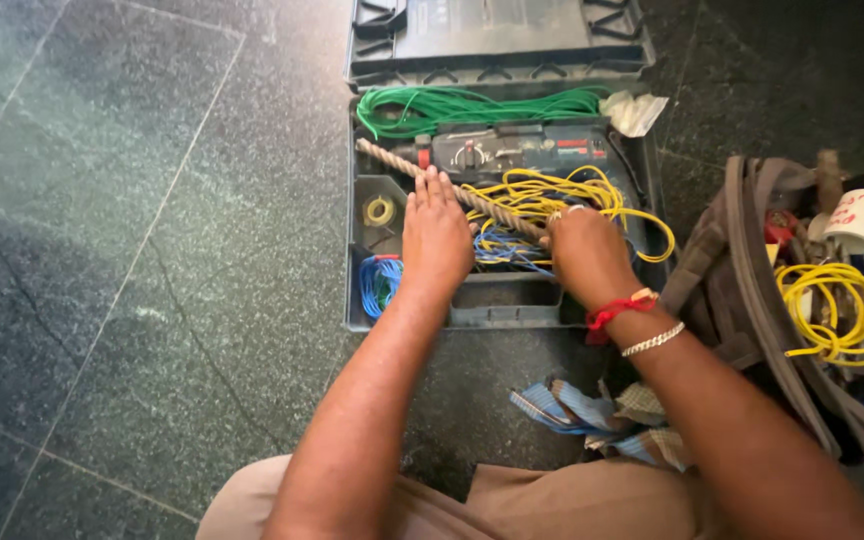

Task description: The person sorts various electrical tools and components by moving a power drill, organizing coils of yellow and green wire, and picking through small items in a toolkit and a tool bag while sitting on the floor.

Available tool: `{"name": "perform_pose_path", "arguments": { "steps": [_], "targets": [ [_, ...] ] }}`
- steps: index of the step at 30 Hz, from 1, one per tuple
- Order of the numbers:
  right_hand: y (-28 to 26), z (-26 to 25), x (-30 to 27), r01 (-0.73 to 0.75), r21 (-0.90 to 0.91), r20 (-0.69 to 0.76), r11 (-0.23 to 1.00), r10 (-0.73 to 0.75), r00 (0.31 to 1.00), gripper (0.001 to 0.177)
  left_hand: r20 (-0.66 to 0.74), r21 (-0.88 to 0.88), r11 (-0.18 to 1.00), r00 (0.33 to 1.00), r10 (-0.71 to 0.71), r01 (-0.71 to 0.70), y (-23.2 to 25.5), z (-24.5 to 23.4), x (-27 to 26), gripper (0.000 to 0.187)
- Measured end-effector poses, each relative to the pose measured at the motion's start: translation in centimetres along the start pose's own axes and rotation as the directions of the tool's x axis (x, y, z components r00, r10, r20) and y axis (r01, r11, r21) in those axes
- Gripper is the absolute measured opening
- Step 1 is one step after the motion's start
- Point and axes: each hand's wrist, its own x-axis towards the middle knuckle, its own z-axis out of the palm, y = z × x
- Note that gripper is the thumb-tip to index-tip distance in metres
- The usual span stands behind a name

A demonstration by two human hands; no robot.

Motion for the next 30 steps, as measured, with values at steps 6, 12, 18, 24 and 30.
{"name": "perform_pose_path", "arguments": {
  "steps": [6, 12, 18, 24, 30],
  "targets": [
    [0.2, 0.3, 0.4, 0.014, 0.014, -0.017, 1.000, -0.014, 1.000, 0.017, -0.046, 0.132, 0.991, 0.999, 0.005, 0.001, 0.1, 2.1, 1.1, 0.063],
    [0.0, -0.2, -2.0, 0.124, 0.184, -0.255, 0.975, -0.074, 0.964, 0.010, -0.072, 0.129, 0.992, 0.997, 0.009, 0.001, 0.3, 1.3, 1.5, 0.061],
    [0.1, -0.3, -3.6, 0.082, 0.201, -0.269, 0.976, -0.026, 0.963, 0.015, -0.054, 0.050, 0.999, 0.998, 0.015, -0.012, 0.5, 0.0, 1.1, 0.063],
    [-0.4, 0.4, -3.5, 0.122, 0.174, -0.382, 0.977, -0.047, 0.923, 0.014, -0.085, 0.151, 0.988, 0.996, 0.034, -0.020, 0.1, 1.1, 1.3, 0.056],
    [0.6, 0.3, -3.3, 0.202, 0.221, -0.365, 0.954, -0.111, 0.924, 0.020, -0.064, 0.160, 0.987, 0.998, 0.024, -0.013, 0.1, 1.7, 2.0, 0.055]
  ]
}}
